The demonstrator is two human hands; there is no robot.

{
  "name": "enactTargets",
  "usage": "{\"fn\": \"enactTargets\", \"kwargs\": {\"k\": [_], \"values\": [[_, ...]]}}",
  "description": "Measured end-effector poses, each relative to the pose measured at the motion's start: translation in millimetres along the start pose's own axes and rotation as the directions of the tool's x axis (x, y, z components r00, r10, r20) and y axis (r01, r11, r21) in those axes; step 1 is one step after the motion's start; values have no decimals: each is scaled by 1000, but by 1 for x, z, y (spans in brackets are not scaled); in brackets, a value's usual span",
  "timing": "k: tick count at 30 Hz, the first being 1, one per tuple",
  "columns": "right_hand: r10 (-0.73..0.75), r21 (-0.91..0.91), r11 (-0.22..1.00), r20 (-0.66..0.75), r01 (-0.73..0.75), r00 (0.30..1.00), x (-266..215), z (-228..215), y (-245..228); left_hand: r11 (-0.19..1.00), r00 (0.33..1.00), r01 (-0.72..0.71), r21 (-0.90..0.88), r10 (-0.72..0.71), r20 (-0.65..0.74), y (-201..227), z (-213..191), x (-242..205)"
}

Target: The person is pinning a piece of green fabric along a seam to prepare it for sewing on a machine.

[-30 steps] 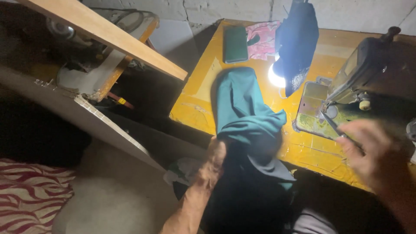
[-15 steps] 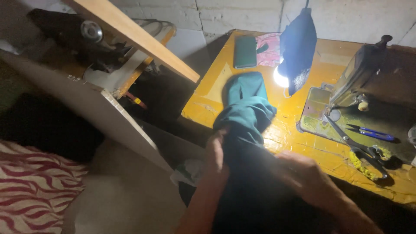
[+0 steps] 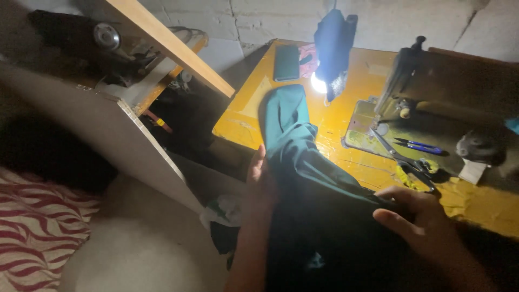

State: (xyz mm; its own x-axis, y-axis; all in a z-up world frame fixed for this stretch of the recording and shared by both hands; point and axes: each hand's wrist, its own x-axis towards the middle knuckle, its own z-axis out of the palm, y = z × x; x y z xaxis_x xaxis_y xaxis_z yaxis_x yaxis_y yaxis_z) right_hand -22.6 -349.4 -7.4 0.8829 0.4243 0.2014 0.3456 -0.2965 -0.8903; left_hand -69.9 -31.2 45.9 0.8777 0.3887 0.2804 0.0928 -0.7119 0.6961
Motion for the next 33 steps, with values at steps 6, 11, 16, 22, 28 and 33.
{"fn": "enactTargets", "kwargs": {"k": [6,11,16,22,28,33], "values": [[27,-320,947,-11,-29,1000,-40,-34,-10,586,757,634,-504,-603,251,-34,11,21],[318,-127,942,35,-311,948,-60,-48,-17,-448,986,118,-886,-56,160,-96,34,-51],[528,-225,821,-52,-526,847,-79,-47,12,-138,925,299,-944,-202,323,-91,35,-20],[196,-225,950,-120,-218,973,-95,-61,51,349,805,531,-772,-492,331,-57,14,59],[-4,-330,940,-262,-85,965,-85,-55,39,-63,962,246,-967,-108,252,-47,-1,115],[91,-205,963,-367,-176,926,-84,-36,22,252,575,410,-877,-818,33,-85,31,98]]}}
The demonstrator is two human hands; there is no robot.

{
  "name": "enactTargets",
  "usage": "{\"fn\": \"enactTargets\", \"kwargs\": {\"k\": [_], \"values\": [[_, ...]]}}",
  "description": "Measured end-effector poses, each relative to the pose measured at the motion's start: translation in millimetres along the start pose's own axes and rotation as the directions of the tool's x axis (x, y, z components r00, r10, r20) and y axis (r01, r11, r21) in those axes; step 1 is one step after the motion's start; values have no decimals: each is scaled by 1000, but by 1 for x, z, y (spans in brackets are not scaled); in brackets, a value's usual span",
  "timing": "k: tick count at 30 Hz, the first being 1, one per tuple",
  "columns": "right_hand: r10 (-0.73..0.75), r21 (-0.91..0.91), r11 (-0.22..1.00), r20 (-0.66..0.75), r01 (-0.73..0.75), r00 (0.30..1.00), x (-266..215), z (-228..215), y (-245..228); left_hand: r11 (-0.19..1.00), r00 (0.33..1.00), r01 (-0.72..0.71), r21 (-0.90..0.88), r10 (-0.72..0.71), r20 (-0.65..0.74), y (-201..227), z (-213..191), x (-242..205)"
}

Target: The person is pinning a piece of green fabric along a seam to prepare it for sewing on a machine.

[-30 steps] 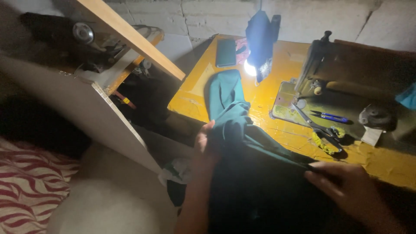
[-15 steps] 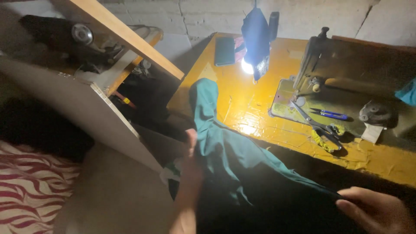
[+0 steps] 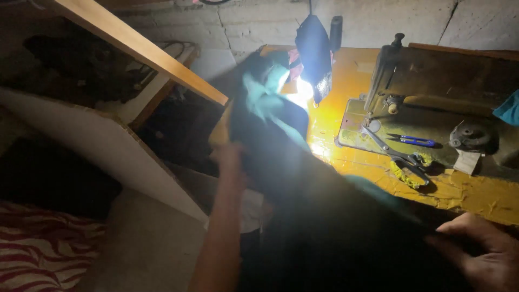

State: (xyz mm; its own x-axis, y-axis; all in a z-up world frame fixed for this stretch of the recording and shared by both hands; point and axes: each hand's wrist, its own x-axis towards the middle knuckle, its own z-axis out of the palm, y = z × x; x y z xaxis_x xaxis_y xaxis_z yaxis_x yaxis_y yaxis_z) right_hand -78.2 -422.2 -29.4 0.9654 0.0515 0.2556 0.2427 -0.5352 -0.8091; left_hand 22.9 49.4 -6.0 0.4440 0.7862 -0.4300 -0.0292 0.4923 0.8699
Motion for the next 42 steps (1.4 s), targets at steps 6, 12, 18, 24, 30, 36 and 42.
{"fn": "enactTargets", "kwargs": {"k": [6,12,18,24,30,36,42], "values": [[215,64,973,74,-220,974,-15,9,46,976,941,-76,206,1,338,-65,-41,32],[30,67,997,73,-35,997,-29,11,29,261,341,-940,220,753,562,-16,3,19],[-43,-19,999,88,45,995,-41,21,89,-115,383,-864,490,482,788,-33,75,58],[-138,-81,987,-8,137,990,-32,35,100,-276,446,-804,527,307,841,-56,97,115],[-269,-163,955,-112,249,957,-22,49,103,-83,527,-824,560,249,813,-61,122,121],[-496,-97,867,-72,489,865,76,132,-106,-139,385,-874,465,385,839,-55,115,97],[-325,-513,679,431,525,842,183,281,-101,-58,405,-880,472,427,808,-54,99,102]]}}
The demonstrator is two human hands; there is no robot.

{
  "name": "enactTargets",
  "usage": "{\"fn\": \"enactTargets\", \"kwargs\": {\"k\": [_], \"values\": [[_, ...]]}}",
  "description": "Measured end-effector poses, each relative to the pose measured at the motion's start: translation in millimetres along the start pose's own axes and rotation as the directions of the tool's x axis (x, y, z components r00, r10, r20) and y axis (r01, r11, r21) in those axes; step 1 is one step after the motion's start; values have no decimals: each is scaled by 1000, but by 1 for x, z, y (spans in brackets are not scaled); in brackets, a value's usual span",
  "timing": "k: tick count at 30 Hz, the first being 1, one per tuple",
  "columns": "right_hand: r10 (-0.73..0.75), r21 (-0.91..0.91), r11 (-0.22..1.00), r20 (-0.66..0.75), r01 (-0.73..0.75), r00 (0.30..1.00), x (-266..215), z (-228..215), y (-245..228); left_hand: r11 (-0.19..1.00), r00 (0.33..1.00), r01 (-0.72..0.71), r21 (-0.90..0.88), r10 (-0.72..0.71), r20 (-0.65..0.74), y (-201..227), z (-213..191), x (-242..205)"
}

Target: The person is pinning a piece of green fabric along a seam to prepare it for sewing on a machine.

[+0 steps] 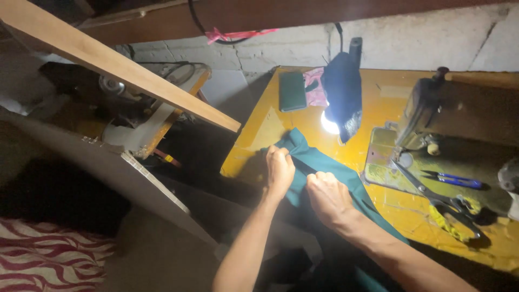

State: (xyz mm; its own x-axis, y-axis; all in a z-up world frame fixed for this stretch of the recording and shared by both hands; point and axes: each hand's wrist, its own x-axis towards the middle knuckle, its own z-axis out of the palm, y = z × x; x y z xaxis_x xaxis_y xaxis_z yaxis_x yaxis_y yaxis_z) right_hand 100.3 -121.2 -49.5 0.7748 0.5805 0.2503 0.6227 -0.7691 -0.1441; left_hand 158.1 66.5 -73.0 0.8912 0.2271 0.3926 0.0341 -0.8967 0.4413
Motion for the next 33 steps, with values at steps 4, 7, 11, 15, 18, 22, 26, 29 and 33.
{"fn": "enactTargets", "kwargs": {"k": [4,7,11,15,18,22,26,29,33], "values": [[152,11,988,-58,-152,987,21,11,2,937,967,255,-239,-240,91,-18,1,-1],[174,94,982,-106,-165,979,18,23,10,618,859,501,-607,-442,259,-36,42,0],[150,343,935,-169,-85,974,16,43,33,128,729,584,-802,-518,448,0,16,1],[172,852,524,-101,-4,980,-9,-46,31,57,688,588,-807,-561,461,10,-28,5],[149,868,497,-112,24,983,-32,-73,37,77,611,658,-749,-636,471,32,-67,5],[266,987,142,-117,81,957,-51,-65,45,-309,612,433,-847,-589,528,20,-46,-5],[251,946,312,-173,89,952,-51,-42,64,-579,721,230,-782,-438,537,3,-19,-23],[246,799,596,-93,-75,965,-52,-67,58,-580,840,276,-767,-243,486,27,-40,-39],[278,860,506,-92,-64,956,-43,-70,49,-172,740,476,-862,-452,498,78,-84,-61]]}}
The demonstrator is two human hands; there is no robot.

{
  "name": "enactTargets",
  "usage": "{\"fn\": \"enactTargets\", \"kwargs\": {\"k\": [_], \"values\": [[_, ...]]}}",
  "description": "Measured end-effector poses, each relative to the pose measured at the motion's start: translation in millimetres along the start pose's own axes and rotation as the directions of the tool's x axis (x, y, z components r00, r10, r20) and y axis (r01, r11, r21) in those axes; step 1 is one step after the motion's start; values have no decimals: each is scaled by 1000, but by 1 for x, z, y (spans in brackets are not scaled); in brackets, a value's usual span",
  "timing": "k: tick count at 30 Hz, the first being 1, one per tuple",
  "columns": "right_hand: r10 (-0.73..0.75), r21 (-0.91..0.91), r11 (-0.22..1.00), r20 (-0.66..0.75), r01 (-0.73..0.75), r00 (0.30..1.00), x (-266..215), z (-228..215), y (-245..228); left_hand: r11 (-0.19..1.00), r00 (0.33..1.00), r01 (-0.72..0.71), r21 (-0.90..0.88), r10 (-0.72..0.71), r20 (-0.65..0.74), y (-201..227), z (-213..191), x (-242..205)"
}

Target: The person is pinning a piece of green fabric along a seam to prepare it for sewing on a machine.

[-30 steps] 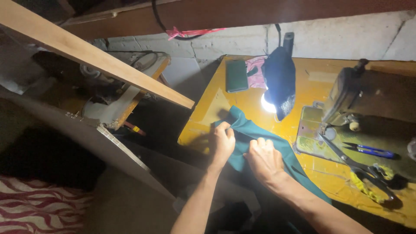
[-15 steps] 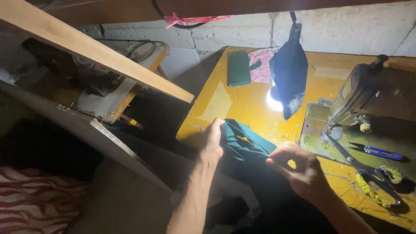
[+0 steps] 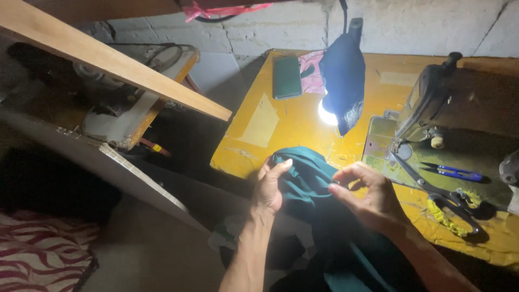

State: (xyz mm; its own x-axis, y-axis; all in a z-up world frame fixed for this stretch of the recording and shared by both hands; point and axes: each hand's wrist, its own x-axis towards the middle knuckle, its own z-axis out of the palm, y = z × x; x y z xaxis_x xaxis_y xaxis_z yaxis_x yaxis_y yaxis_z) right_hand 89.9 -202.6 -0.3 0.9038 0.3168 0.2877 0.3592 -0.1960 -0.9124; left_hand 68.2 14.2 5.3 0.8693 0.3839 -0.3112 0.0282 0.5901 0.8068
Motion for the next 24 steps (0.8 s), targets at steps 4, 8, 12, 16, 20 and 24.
{"fn": "enactTargets", "kwargs": {"k": [4,8,12,16,20,24], "values": [[-112,-228,968,2,109,994,13,18,-1,991,997,-62,120,57,47,12,30,-35],[38,-62,997,-75,-42,996,16,22,0,935,994,-98,340,106,-6,7,2,-17],[345,241,914,-39,-326,938,16,17,-65,907,991,-132,401,116,64,5,3,-16],[539,589,636,123,-499,833,24,15,-37,976,977,176,127,-189,95,35,30,-58],[458,611,631,205,-479,865,22,39,7,788,820,473,-393,-231,524,-16,-11,-3],[391,507,761,139,-405,910,24,32,-26,866,853,373,-333,-179,491,-12,-5,-10]]}}
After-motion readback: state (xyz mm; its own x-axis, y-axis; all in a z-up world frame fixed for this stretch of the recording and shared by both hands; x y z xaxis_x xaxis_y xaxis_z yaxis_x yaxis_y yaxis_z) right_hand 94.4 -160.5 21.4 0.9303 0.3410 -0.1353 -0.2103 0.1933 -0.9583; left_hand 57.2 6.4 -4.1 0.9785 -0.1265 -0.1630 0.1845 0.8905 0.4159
